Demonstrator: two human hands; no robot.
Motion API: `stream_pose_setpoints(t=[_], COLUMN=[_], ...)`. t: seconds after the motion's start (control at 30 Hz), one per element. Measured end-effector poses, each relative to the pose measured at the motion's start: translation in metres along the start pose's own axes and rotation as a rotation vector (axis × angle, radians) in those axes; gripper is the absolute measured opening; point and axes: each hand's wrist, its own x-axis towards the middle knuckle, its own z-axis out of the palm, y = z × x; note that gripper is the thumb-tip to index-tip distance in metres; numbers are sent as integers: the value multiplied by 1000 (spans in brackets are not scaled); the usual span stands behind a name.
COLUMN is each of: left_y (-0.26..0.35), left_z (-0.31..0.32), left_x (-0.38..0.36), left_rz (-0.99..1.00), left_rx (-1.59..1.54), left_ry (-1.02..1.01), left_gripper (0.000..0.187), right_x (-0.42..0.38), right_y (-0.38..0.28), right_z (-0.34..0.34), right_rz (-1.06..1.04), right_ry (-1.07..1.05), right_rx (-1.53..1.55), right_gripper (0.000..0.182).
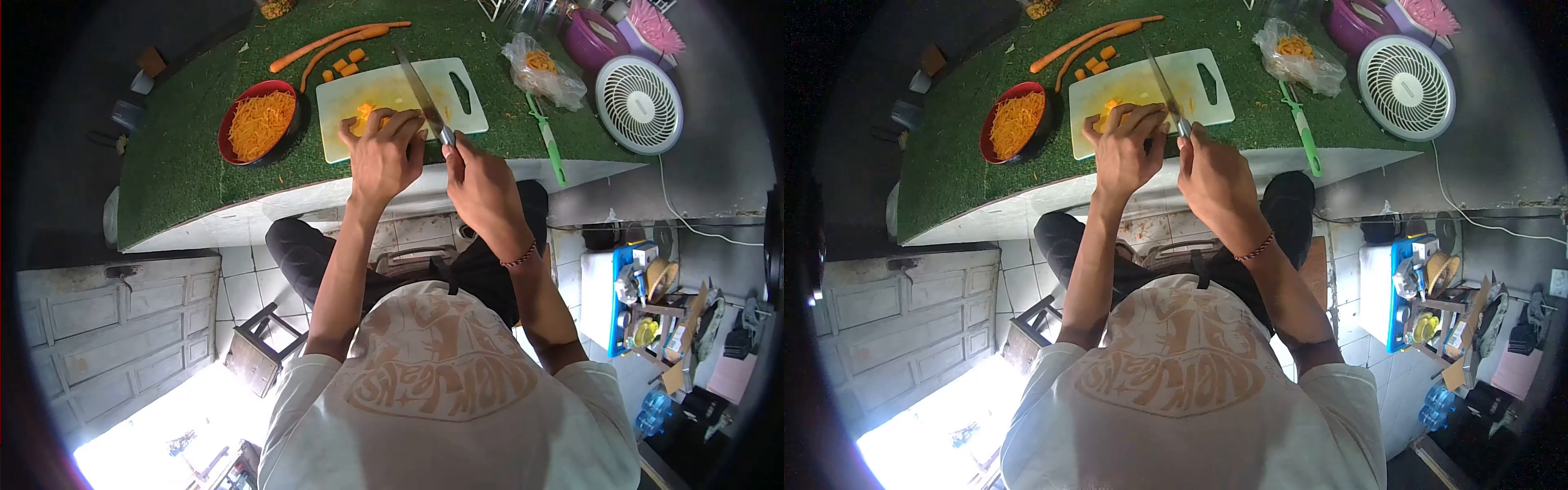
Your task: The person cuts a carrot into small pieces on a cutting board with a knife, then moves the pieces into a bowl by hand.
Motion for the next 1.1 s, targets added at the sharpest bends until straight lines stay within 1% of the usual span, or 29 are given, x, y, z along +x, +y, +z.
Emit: stream_pose_setpoints(t=[0.07, 0.17, 0.27, 0.37, 0.4, 0.5, 0.67, 0.77, 0.87, 0.97, 1.07, 1.1], left_y=[0, -2, -4, -2, -2, 0, -1, 0, 0, -1, -1, -1], left_z=[-1, 1, 2, 1, 0, -3, 0, -3, -3, -1, 0, 0], left_x=[1, 0, -2, -2, -1, 1, 0, 1, 2, 1, 0, 0], left_rz=[8, 13, 18, 18, 16, 27, 12, 5, 6, 11, 14, 14], left_rx=[-11, -47, -57, -54, -53, -49, -56, -58, -53, -61, -72, -73], left_ry=[0, 0, -3, -7, -8, -7, 4, -19, -30, 4, 19, 21], left_gripper=[19, 20, 21, 21, 21, 18, 16, 17, 17, 16, 15, 16], right_x=[-4, -5, 16, 38, 43, 36, 12, 3, 0, 12, 30, 32], right_y=[-2, -13, -6, 16, 12, 8, 2, -6, -4, 2, 13, 14], right_z=[4, 3, 15, 8, -5, -16, -2, 0, 14, 18, 11, 6], right_rz=[-28, 33, 26, -93, -1, 20, 0, 42, 26, 28, 56, 94], right_ry=[30, -17, -25, 20, -94, -112, -53, -36, 23, 9, -33, -78], right_rx=[-31, -110, -140, -3, 67, 84, -2, -41, -114, -105, 87, 130], right_gripper=[21, 23, 25, 27, 29, 29, 27, 26, 25, 26, 31, 31])
